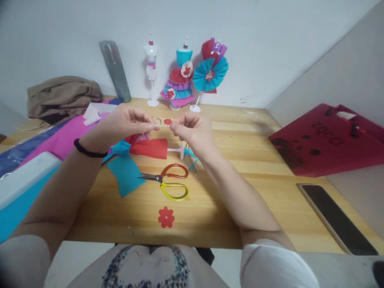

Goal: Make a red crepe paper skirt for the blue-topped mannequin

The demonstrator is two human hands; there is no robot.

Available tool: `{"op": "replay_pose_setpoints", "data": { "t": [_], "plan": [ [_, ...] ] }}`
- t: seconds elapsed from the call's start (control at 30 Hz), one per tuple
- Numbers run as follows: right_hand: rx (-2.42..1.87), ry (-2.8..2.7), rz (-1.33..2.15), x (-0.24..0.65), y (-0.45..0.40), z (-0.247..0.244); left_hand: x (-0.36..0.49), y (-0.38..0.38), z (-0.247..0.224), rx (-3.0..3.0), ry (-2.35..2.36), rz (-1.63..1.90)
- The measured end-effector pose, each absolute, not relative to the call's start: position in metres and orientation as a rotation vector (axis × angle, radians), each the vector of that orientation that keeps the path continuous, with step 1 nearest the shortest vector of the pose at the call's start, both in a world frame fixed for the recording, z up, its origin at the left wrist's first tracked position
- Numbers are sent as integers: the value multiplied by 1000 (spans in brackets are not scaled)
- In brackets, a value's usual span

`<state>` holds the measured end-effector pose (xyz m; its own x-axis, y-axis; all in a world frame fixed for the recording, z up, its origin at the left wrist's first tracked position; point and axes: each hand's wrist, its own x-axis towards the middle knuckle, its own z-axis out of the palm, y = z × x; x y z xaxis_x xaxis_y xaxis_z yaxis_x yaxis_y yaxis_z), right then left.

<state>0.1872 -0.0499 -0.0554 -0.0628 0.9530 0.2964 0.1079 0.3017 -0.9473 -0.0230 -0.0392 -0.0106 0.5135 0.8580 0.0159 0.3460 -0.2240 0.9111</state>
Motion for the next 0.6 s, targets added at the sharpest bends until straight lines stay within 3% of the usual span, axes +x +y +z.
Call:
{"op": "replay_pose_setpoints", "data": {
  "t": [0.23,0.47,0.6],
  "plan": [
    [-1029,-1369,961,199,-45,-60,-48,-37,-6,2028,1288,802],
    [-996,-1486,1135,211,-44,-62,-65,-36,-42,2257,1317,555],
    [-1043,-1593,1335,220,-27,-77,-59,-57,-57,2033,1267,540]
  ]
}}
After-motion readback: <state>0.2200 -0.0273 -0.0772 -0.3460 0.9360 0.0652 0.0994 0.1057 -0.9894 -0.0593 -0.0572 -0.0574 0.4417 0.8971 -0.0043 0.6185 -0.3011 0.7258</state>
